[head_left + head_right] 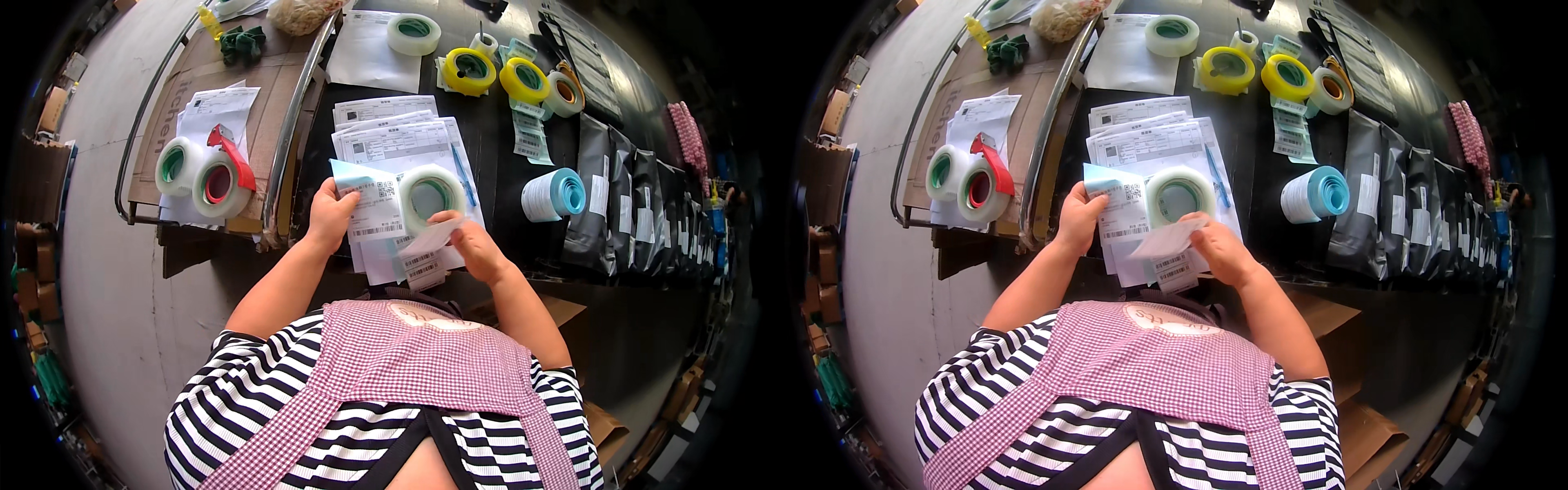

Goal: The person picks up and folds a cardboard box, seals the bottom with a tape dispenser, applies a shipping label to the top, and writes on the box with a marker.

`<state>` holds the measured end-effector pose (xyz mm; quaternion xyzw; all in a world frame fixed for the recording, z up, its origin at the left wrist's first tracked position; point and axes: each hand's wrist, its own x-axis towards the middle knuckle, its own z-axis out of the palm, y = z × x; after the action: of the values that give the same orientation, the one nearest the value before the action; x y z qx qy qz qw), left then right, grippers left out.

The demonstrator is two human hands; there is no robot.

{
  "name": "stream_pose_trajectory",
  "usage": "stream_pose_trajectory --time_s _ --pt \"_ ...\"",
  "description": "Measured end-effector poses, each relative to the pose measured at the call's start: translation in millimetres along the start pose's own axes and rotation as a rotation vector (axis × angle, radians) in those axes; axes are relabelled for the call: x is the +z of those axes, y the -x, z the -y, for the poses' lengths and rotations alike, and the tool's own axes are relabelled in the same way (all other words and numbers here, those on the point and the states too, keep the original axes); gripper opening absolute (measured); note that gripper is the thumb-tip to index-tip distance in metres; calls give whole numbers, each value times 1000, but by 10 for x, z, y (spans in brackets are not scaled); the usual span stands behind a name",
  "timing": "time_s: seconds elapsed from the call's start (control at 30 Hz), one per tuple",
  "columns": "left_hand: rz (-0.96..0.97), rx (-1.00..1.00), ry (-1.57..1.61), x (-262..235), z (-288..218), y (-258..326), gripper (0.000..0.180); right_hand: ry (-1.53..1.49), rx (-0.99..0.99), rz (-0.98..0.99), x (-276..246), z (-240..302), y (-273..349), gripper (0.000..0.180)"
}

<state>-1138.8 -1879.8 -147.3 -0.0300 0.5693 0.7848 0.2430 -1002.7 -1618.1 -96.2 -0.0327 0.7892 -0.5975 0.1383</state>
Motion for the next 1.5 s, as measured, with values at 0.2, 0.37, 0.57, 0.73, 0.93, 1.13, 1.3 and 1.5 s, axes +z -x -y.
stream_pose_trajectory --time_s 0.2,0.37,0.57,0.73,0.93,1.13,1.3,1.5 --pt "-83 91 -170 169 120 29 31 -599 -50 -249 -86 3 72 95" --pt "-138 227 -549 433 39 107 63 -370 -96 -124 61 25 159 81" --pt "-117 234 -639 322 79 62 82 168 -113 -193 290 201 278 36" --pt "-143 604 -766 325 -139 314 45 11 -259 -610 191 400 664 31" --pt "868 -344 -62 1033 -368 986 36 743 -425 -1090 222 628 1368 47" --pt "773 -532 204 1811 12 1258 28 942 -291 -1163 509 403 1912 53" --pt "793 -704 184 2367 446 1635 30 954 -39 -1289 764 133 2673 56" --pt "840 -833 85 3098 1015 2228 45 807 85 -1433 907 -243 3564 64"
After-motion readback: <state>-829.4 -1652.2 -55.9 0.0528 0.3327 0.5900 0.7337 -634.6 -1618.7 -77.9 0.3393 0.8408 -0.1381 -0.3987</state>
